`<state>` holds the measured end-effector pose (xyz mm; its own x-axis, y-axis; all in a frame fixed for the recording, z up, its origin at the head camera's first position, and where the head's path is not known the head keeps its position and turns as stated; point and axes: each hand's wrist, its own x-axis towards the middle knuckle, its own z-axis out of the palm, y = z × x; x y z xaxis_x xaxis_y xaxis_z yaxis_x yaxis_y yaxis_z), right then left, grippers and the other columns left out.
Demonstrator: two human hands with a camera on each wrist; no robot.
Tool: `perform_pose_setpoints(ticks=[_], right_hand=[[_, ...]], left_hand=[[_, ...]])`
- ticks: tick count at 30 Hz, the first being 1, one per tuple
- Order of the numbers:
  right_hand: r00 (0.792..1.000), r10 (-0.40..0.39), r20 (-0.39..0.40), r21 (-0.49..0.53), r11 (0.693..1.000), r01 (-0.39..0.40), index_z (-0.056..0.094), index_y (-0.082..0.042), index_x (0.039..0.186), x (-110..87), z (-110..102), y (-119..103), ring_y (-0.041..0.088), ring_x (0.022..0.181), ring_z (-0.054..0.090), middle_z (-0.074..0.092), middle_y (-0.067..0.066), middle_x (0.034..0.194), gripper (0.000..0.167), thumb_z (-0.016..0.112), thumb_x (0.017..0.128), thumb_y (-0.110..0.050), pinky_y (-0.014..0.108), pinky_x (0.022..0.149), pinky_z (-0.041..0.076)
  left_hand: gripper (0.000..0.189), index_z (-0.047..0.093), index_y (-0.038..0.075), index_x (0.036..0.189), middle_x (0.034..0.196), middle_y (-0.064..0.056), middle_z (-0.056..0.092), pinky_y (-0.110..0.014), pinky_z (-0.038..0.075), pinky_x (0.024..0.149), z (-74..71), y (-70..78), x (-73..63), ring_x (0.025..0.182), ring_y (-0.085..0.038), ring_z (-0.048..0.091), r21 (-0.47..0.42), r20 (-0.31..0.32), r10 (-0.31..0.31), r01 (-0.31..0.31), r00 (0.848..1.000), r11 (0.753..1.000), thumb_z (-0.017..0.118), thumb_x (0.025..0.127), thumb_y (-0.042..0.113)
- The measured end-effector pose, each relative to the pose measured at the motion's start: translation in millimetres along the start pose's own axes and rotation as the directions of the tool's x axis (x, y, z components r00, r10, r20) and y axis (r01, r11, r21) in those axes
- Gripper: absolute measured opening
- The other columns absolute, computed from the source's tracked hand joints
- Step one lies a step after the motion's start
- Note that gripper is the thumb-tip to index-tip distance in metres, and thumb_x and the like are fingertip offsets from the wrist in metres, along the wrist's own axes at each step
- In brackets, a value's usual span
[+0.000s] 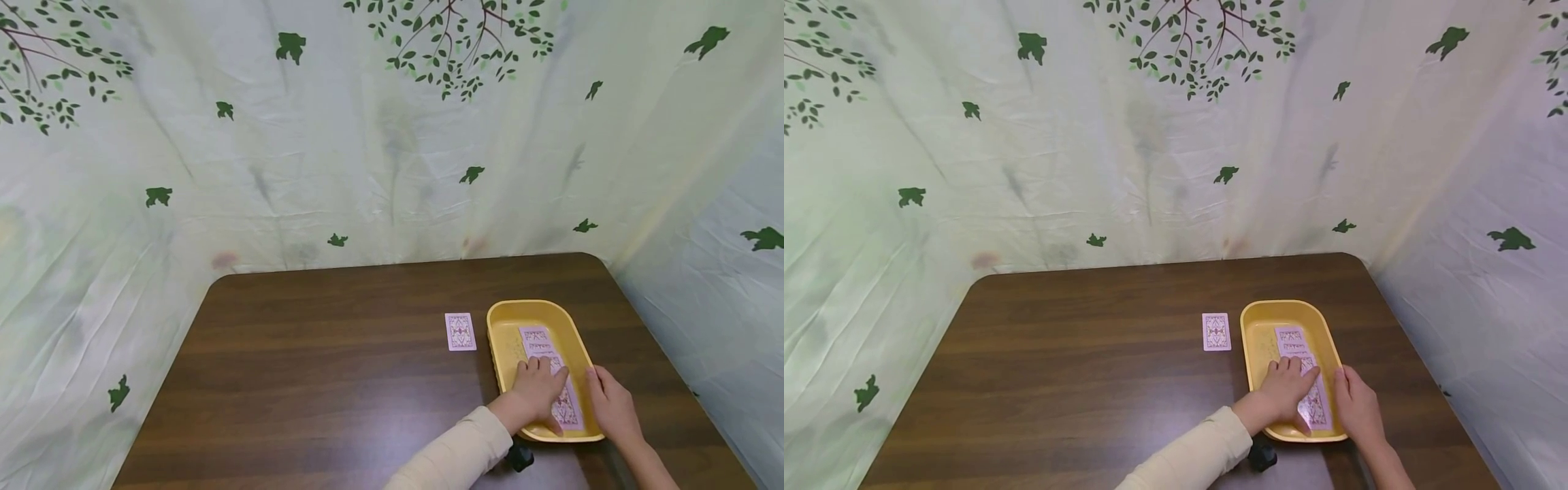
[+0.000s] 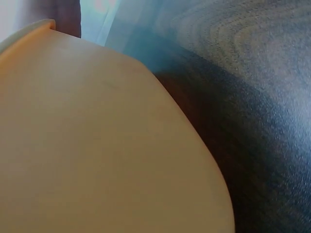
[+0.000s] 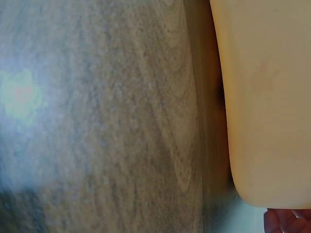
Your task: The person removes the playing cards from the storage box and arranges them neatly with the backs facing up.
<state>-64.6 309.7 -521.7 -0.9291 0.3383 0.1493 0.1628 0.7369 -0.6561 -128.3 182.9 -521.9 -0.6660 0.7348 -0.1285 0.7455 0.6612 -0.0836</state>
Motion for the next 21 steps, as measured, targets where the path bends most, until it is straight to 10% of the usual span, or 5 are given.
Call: perform_pose_setpoints(ticks=[21], right_hand=[[1.000,0.001,-0.004,0.011,1.000,-0.001,0.052,0.009,0.110,0.0,0.2,-0.1,0.038,0.077,0.053,0.057,0.031,0.097,0.036,0.034,0.100,-0.020,0.051,0.067,0.040]], left_hand=[[0.104,0.036,0.034,0.137,0.116,0.002,0.041,-0.028,0.029,0.076,-1.5,2.9,1.5,0.100,-0.013,0.036,-0.050,-0.011,0.022,-0.022,1.000,0.998,0.076,0.046,0.066]])
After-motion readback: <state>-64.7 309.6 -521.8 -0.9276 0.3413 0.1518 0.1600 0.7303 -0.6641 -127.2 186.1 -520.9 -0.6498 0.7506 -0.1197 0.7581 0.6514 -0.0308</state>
